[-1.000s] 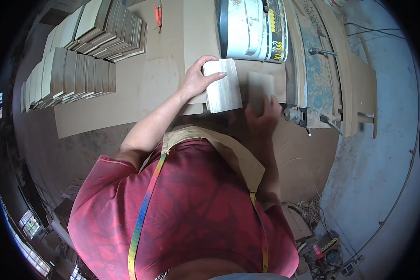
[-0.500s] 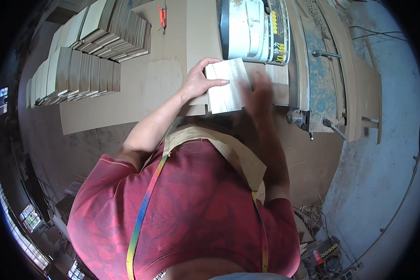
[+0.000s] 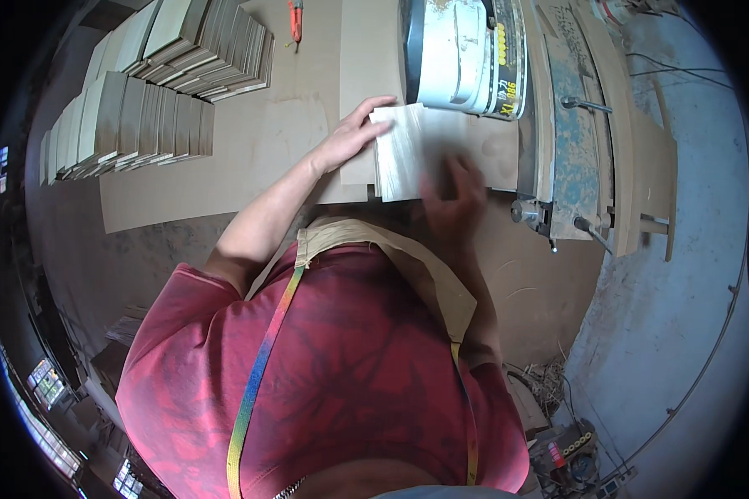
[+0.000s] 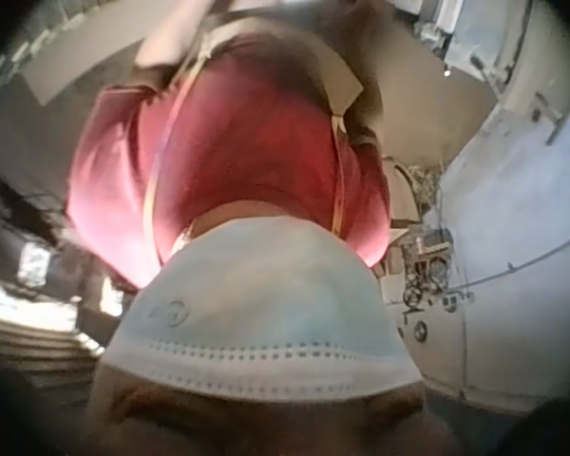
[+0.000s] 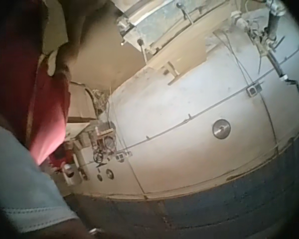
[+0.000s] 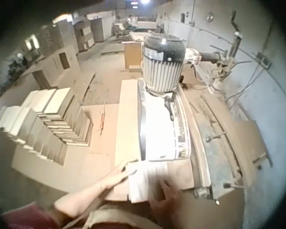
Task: Sorting, processing, and stacking wooden blocks on a production floor using a woodworking machine.
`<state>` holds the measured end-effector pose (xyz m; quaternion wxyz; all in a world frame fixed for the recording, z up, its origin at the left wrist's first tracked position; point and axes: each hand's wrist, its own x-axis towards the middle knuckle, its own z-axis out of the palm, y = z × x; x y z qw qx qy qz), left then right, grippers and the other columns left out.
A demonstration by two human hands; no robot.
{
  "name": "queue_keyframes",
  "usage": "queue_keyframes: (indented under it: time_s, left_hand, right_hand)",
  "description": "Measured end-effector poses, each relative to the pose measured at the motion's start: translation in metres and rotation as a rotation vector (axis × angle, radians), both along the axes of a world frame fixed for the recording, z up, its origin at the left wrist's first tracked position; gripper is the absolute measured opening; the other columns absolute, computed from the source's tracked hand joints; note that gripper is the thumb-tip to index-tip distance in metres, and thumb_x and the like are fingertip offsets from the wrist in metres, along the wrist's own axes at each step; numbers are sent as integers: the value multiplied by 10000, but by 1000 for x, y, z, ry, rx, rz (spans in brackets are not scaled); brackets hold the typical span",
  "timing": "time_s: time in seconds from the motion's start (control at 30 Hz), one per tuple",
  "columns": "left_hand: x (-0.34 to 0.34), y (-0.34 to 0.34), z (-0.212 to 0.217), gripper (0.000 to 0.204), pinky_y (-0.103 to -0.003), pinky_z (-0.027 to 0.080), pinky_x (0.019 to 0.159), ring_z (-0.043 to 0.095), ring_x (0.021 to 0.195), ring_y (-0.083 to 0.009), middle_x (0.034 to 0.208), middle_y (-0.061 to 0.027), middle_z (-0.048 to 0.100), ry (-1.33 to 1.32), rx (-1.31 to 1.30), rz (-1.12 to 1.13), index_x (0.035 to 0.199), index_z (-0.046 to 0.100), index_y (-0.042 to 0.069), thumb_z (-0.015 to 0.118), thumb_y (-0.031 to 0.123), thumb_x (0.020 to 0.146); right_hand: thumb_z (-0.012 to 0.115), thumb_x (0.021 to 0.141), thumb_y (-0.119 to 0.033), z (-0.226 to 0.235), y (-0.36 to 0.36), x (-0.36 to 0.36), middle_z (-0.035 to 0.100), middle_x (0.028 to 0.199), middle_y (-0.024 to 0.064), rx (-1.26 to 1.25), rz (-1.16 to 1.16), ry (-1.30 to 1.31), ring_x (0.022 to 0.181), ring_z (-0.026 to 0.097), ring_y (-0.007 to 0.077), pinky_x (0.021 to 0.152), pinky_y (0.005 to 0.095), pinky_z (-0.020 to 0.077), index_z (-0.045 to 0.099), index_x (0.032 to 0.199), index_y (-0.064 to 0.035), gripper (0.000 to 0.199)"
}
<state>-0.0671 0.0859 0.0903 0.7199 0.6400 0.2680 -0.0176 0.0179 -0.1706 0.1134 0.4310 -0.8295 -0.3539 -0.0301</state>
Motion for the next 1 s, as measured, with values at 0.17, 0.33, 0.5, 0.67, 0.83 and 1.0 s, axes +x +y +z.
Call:
queue_keyframes:
  time_s: [0.17,0.33,0.5,0.67,0.83,1.0]
  left_hand:
    - [-18,4,-17,712,-345,541,942,646,1037,-205,1202,-102,681,-270,44,-74,1578,542,152,854,130,938]
    - [-11,7,-13,731,-340,556,929,659,1047,-215,1208,-95,683,-95,76,-1,1526,570,142,900,90,876]
    - [-2,-10,-11,669,-349,566,945,671,1063,-227,1225,-101,686,-50,323,140,1461,606,141,917,123,869]
    - [4,-10,-11,632,-356,567,971,674,1090,-235,1246,-100,681,-190,274,131,1435,619,123,919,143,880]
    - [4,0,-12,631,-341,578,920,686,1022,-218,1174,-86,698,-169,187,77,1437,615,106,923,155,889]
    - [-16,40,-18,592,-319,589,848,693,940,-191,1085,-70,716,-157,47,-120,1417,628,89,915,152,903]
  right_hand:
    - [819,884,-206,-61,-54,53,679,1320,214,-357,-284,-346,1194,647,441,1003,509,556,719,1293,3,470]
    - [760,951,-210,-110,-9,92,677,1267,213,-277,-296,-529,1189,640,430,1007,505,551,691,1302,-4,413]
    - [809,933,-274,-49,34,76,663,1285,205,-135,-39,99,1163,638,407,990,489,556,677,1339,-22,496]
    - [883,831,-316,-8,36,-9,618,1334,264,-230,-1,-148,1170,606,453,996,534,544,670,1305,2,609]
    - [807,866,-199,-40,-29,17,579,1422,291,-284,-253,-75,1261,584,493,1036,549,532,655,1361,39,570]
    - [765,916,-167,-90,-21,61,594,1437,304,-320,-188,-348,1281,584,492,1052,556,527,674,1357,61,505]
